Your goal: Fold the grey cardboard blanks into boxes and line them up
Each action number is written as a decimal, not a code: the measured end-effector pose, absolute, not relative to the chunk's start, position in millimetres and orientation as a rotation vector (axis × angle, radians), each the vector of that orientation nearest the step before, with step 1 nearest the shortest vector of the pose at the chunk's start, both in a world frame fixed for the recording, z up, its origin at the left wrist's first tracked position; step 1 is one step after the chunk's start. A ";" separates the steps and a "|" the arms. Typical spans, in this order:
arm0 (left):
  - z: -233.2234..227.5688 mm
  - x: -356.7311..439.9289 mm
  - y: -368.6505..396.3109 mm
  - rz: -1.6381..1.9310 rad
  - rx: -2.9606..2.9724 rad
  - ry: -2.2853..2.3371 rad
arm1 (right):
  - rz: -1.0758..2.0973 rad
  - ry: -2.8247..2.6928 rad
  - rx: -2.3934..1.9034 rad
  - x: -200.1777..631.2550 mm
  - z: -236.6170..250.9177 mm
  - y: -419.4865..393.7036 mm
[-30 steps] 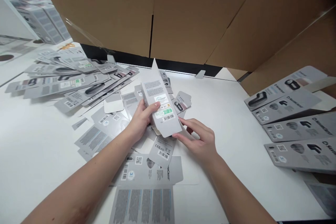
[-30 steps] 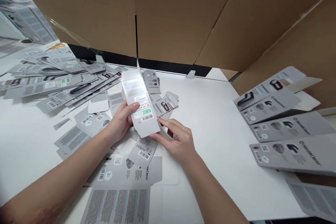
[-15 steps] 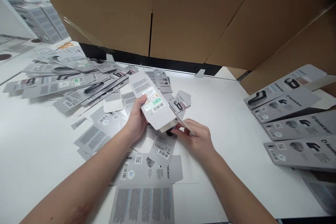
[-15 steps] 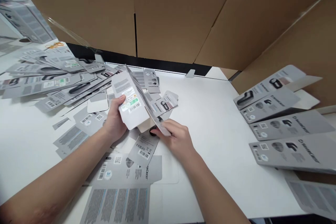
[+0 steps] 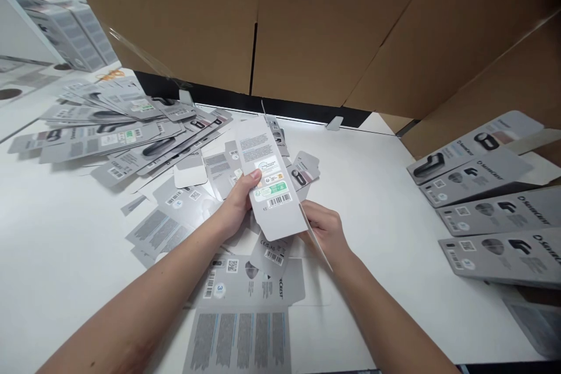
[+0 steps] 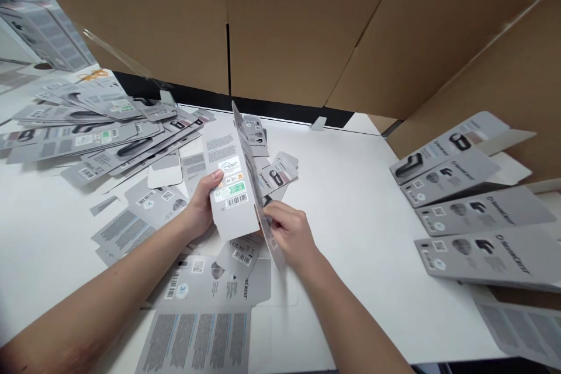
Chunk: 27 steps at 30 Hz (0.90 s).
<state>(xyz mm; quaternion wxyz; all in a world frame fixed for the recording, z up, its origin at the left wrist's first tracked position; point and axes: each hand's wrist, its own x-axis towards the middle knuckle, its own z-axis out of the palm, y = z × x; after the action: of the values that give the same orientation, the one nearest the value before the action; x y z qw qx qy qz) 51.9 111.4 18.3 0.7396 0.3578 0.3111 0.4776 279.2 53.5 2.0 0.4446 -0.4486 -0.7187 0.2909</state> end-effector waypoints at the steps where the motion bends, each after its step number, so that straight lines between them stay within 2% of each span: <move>1: 17.4 52.6 112.1 1.043 0.784 0.681 | 0.729 -1.782 -1.119 278.3 0.8 54.2; 12: 5.3 52.7 114.9 1.037 0.871 0.629 | 0.833 -1.686 -1.073 269.1 -15.8 58.6; 27: 5.5 56.6 116.2 1.046 0.868 0.627 | 0.909 -1.529 -0.993 256.6 8.0 63.1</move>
<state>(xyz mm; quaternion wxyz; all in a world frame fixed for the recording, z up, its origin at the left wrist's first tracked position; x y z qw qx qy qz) 56.6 116.2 5.5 0.7328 0.3944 0.2851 0.4755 256.6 63.1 8.0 0.5244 -0.4151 -0.6390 0.3800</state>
